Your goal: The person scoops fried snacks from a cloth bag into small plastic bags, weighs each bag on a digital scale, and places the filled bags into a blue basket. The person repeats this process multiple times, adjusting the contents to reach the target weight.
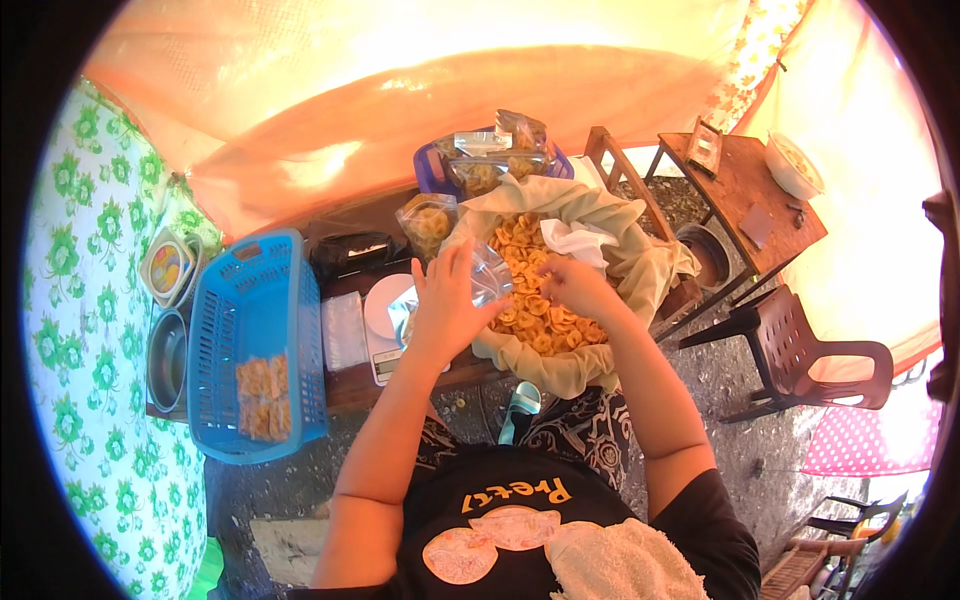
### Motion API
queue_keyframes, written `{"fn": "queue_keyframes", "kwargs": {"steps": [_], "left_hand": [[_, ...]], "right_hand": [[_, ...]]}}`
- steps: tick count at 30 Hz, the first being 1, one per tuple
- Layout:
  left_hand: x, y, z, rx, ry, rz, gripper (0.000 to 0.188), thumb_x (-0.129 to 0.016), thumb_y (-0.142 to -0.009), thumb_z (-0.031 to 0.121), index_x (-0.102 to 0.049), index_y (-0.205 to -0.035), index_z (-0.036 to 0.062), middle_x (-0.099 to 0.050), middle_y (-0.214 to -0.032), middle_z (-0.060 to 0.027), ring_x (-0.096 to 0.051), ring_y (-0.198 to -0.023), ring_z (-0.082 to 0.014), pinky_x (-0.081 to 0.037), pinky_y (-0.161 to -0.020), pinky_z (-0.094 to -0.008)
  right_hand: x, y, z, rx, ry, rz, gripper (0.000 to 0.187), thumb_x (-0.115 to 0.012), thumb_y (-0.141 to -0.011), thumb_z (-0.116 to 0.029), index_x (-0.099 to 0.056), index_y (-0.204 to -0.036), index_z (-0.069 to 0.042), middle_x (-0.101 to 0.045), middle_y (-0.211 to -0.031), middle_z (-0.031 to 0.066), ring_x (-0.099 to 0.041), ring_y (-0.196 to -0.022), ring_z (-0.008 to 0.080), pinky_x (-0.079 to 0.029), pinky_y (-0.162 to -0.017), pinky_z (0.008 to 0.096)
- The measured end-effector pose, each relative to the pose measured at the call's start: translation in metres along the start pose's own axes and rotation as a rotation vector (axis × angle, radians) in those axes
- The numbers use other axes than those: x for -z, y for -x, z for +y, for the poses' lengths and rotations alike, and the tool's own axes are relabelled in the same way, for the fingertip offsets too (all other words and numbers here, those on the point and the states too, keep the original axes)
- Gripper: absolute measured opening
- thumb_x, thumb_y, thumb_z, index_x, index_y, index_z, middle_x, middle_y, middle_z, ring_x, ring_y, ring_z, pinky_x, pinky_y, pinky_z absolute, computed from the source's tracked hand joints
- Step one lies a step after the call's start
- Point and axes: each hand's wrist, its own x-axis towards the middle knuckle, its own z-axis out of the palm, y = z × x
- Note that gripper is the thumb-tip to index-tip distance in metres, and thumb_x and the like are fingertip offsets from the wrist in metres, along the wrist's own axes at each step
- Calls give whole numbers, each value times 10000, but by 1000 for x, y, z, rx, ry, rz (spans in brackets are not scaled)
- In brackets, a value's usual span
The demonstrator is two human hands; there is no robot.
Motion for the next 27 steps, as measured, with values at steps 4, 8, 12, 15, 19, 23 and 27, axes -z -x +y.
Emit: {"fn": "queue_keyframes", "kwargs": {"steps": [4,8,12,15,19,23,27], "left_hand": [[2,2,-2,18,-8,-1,959,-814,-708,406,-304,-1451,77,-439,-1333,-146,-397,-1289,-345,-134,-1130,-607],[1,7,-3,18,-1,-38,977,-813,-705,413,-291,-1459,77,-430,-1343,-146,-393,-1297,-343,-121,-1136,-605],[0,11,-6,14,1,-64,975,-810,-708,411,-288,-1461,78,-420,-1355,-147,-390,-1304,-342,-102,-1143,-602],[-3,10,-2,-11,7,-62,973,-804,-710,417,-287,-1463,82,-418,-1359,-152,-391,-1303,-347,-93,-1145,-599],[-9,7,7,-46,47,-41,974,-798,-707,437,-295,-1463,87,-418,-1366,-160,-380,-1310,-353,-98,-1142,-597],[-12,8,11,-60,72,-19,970,-796,-703,451,-308,-1456,83,-422,-1362,-156,-382,-1309,-341,-121,-1132,-608],[-7,9,5,-51,48,-3,973,-796,-701,449,-307,-1452,72,-438,-1336,-145,-398,-1291,-329,-151,-1117,-628]], "right_hand": [[-40,-1,1,-17,374,-131,228,-605,-845,-144,-673,-1055,-86,-684,-766,92,-658,-657,202,-515,-618,342],[-52,1,-2,26,529,-62,232,-657,-802,-233,-663,-952,-57,-689,-820,135,-679,-740,285,-527,-680,385],[-10,0,-18,-121,145,-107,209,-668,-805,-220,-647,-911,-41,-678,-787,119,-669,-703,252,-516,-656,350],[15,1,-40,-30,-71,-70,205,-679,-796,-182,-642,-922,-24,-672,-778,108,-658,-691,232,-508,-651,332],[16,7,-67,361,70,-55,245,-710,-808,-158,-626,-983,-8,-663,-798,77,-618,-678,177,-484,-630,318],[12,9,-71,476,57,16,237,-683,-816,-117,-628,-1011,7,-670,-884,110,-635,-753,202,-500,-684,320],[26,11,-43,297,-120,163,191,-656,-828,-127,-645,-968,3,-674,-856,138,-656,-797,229,-509,-710,336]]}}
